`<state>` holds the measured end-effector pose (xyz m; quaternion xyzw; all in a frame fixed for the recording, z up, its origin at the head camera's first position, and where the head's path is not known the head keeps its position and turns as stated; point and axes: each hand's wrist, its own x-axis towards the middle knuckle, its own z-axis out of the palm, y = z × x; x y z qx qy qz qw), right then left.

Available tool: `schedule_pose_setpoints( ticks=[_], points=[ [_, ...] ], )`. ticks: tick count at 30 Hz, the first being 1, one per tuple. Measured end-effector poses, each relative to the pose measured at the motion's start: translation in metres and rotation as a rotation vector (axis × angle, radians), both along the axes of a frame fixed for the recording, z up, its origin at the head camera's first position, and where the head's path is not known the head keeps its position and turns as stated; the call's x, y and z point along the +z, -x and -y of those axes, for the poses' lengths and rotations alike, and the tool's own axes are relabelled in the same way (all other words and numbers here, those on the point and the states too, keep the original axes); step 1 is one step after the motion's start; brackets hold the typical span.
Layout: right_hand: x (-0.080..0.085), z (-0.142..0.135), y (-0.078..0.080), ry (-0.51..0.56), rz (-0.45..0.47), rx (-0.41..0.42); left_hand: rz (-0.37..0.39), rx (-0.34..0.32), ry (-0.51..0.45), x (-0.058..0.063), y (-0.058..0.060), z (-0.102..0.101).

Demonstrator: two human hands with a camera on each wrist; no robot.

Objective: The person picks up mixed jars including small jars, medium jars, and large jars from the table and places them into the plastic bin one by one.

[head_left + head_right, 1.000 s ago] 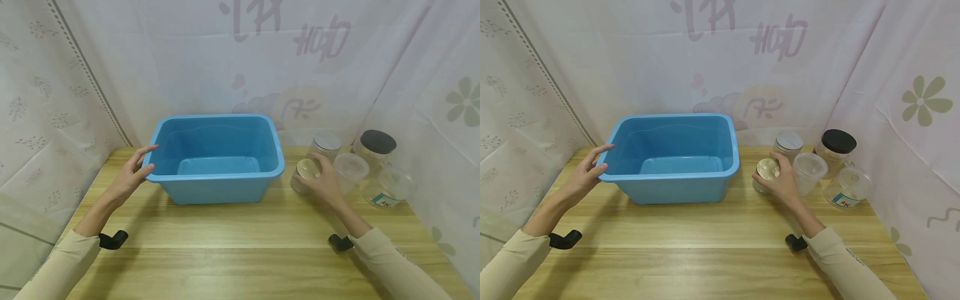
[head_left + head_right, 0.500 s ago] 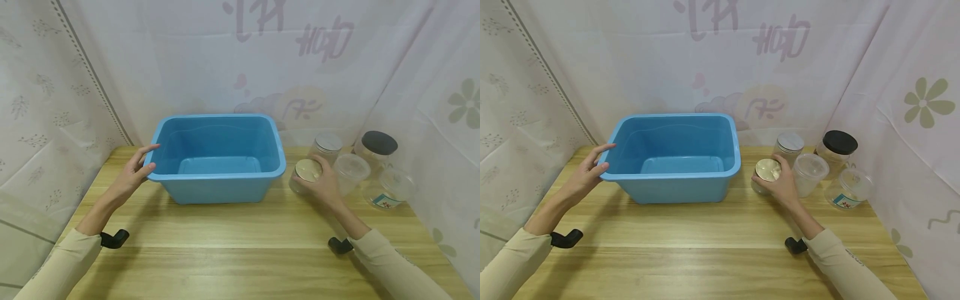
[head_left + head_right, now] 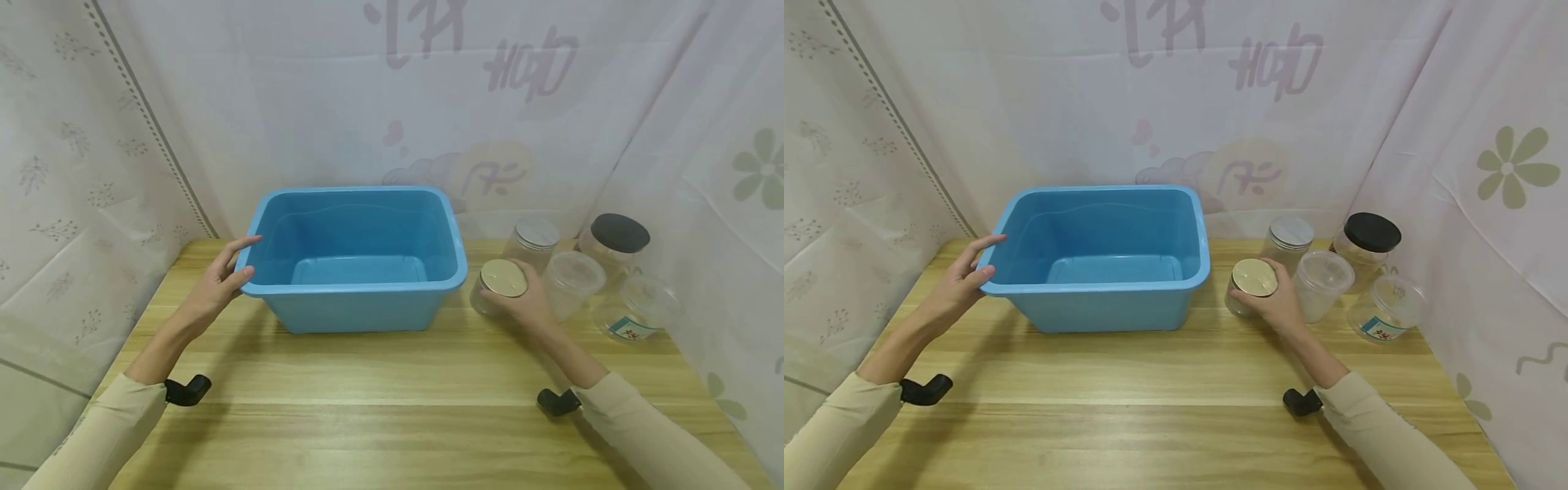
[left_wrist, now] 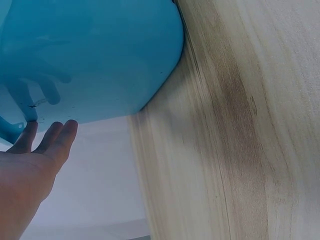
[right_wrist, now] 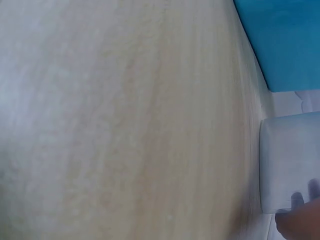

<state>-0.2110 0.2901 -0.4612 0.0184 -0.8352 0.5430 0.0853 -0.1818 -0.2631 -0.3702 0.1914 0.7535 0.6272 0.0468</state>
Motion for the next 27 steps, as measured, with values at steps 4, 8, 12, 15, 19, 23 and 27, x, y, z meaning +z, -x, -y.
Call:
schedule_pose_setpoints(
  ticks=[4,8,12,15,19,23,27],
  points=[
    [-0.001,-0.002,0.000,0.051,0.023,0.021,-0.004,-0.001,0.000,0.000,0.001,-0.001],
    [-0.002,-0.003,0.000,0.074,0.033,0.031,-0.003,0.001,0.006,0.001,0.001,-0.001],
    [-0.003,-0.003,0.001,0.079,0.028,0.027,-0.005,0.006,0.013,0.001,0.001,-0.001],
    [-0.002,-0.004,0.001,0.085,0.029,0.021,-0.008,0.009,0.020,0.001,0.001,-0.001],
    [-0.001,-0.004,0.001,0.079,0.035,0.026,-0.007,0.017,0.038,0.000,0.000,-0.002],
    [0.003,-0.006,0.001,0.069,0.043,0.039,-0.002,0.025,0.049,0.000,0.000,-0.001],
    [0.009,-0.008,0.001,0.004,0.013,0.038,-0.001,0.031,0.049,0.000,0.000,-0.001]
  ],
)
